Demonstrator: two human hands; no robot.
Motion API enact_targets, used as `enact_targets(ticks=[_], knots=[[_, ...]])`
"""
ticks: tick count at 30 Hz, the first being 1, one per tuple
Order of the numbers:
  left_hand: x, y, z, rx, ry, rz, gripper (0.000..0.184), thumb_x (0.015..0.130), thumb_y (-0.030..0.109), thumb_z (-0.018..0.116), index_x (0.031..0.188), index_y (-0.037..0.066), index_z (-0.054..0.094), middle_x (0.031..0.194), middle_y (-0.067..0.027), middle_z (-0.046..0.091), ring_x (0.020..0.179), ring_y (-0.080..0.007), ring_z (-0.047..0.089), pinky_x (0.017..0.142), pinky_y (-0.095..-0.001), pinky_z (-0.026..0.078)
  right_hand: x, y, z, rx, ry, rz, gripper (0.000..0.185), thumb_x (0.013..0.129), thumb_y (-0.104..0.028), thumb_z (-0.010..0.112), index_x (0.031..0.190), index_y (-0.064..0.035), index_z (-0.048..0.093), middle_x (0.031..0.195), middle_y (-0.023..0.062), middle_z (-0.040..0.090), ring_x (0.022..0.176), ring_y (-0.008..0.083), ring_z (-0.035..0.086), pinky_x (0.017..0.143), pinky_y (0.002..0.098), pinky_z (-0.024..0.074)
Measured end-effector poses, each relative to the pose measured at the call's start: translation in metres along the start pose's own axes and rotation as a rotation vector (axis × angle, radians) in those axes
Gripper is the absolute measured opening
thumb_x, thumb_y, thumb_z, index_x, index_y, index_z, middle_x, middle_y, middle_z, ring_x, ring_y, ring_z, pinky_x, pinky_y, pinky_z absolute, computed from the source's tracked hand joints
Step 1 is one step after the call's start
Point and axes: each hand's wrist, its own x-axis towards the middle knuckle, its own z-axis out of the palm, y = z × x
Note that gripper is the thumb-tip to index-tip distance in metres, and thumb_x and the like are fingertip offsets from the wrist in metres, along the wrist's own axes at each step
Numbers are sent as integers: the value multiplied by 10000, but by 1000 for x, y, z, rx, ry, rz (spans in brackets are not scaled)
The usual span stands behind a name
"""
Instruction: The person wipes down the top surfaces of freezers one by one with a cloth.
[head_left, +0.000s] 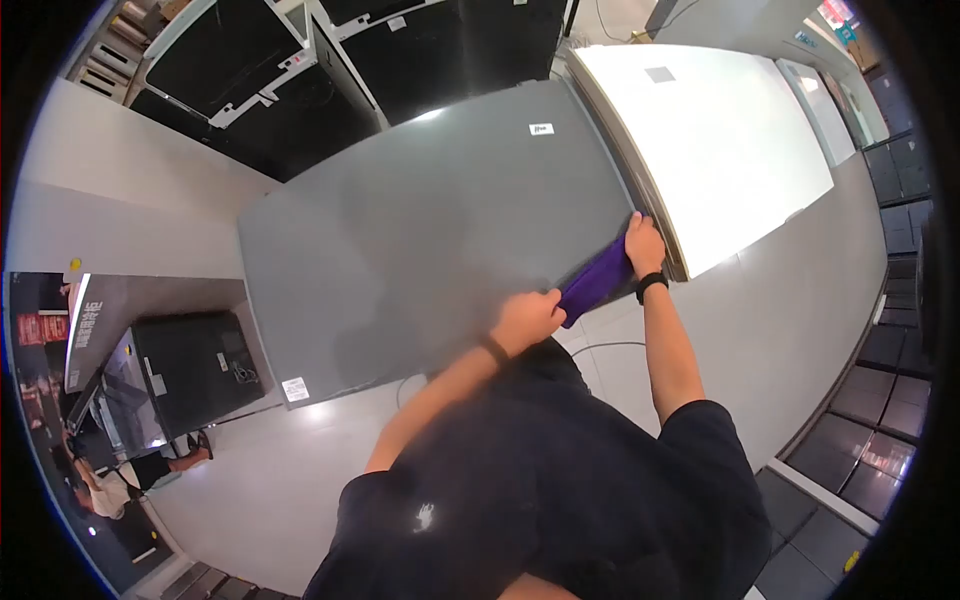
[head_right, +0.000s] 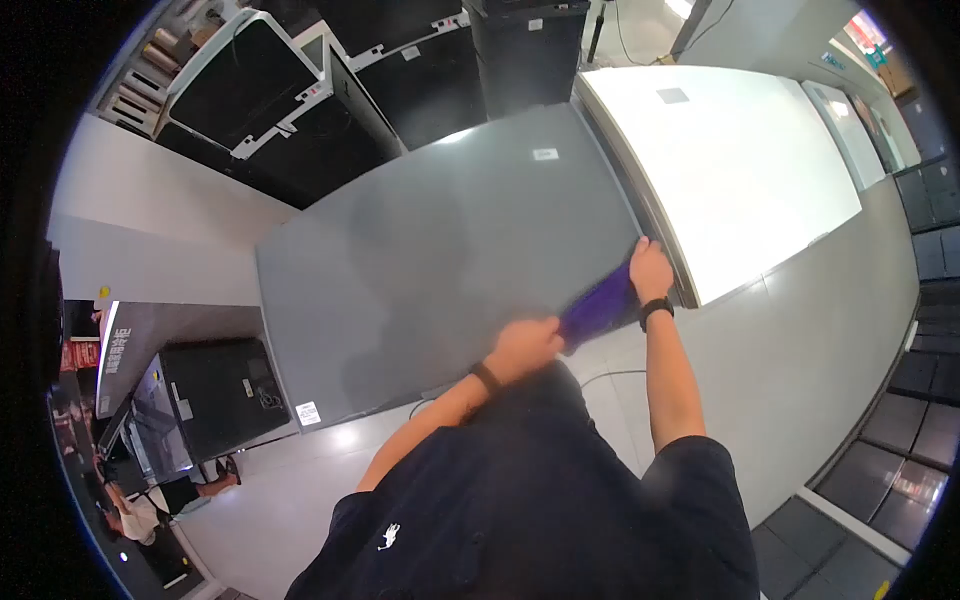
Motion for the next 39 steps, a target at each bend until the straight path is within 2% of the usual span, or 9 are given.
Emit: enact_targets(ticks=[5,9,16,24,28,31,33,39], knots=[[21,-21,-14,-58,-52,-29,247,843,286,514,917,62,586,775,-182,661,737,-402,636,671,-526,498,1,-13,7,-50,91,15,550,1006,-456,287,1077,-1,587,991,261,671,939,444,648,822,547,498],[42,-34,-31,-52,-25,28,272,846,310,500,940,74,597,819,-184,666,785,-400,637,700,-529,491,22,-31,3,-53,6,34,580,1003,-472,262,1077,-1,593,1033,273,661,949,444,647,831,540,504],[73,-43,-78,-95,-41,-188,285,857,327,509,918,64,603,802,-191,664,769,-412,635,689,-528,494,75,-89,18,6,83,17,567,995,-463,283,1045,-13,624,1018,244,677,930,433,651,812,538,508],[70,-36,-56,-43,-67,-173,275,853,328,525,902,67,598,782,-202,660,741,-431,629,688,-533,501,74,-89,21,-8,137,31,534,992,-431,296,1011,-17,633,974,225,688,874,424,665,777,518,528],[70,-48,-60,-117,-53,-122,267,854,320,536,880,61,595,779,-213,649,741,-430,623,671,-537,485,66,-98,13,20,99,88,504,984,-398,322,1046,-7,635,1040,224,669,926,407,656,830,507,517],[70,-53,-71,-182,-85,-92,262,856,313,545,873,56,594,777,-219,639,744,-429,616,659,-534,471,68,-96,25,23,170,136,524,987,-429,310,1029,-23,638,1011,212,684,921,406,660,803,517,515],[67,-53,-82,-229,-131,-96,261,859,308,549,869,51,593,775,-222,633,743,-428,612,653,-532,464,69,-97,31,-14,228,170,518,985,-427,322,1037,-21,640,1039,202,679,950,393,653,827,520,500],[60,-73,-74,-143,-139,-94,247,875,306,551,898,65,597,775,-199,651,739,-429,618,655,-528,474,60,-106,31,-39,280,242,484,969,-419,375,1063,-30,647,1105,190,658,1044,356,620,889,524,449]])
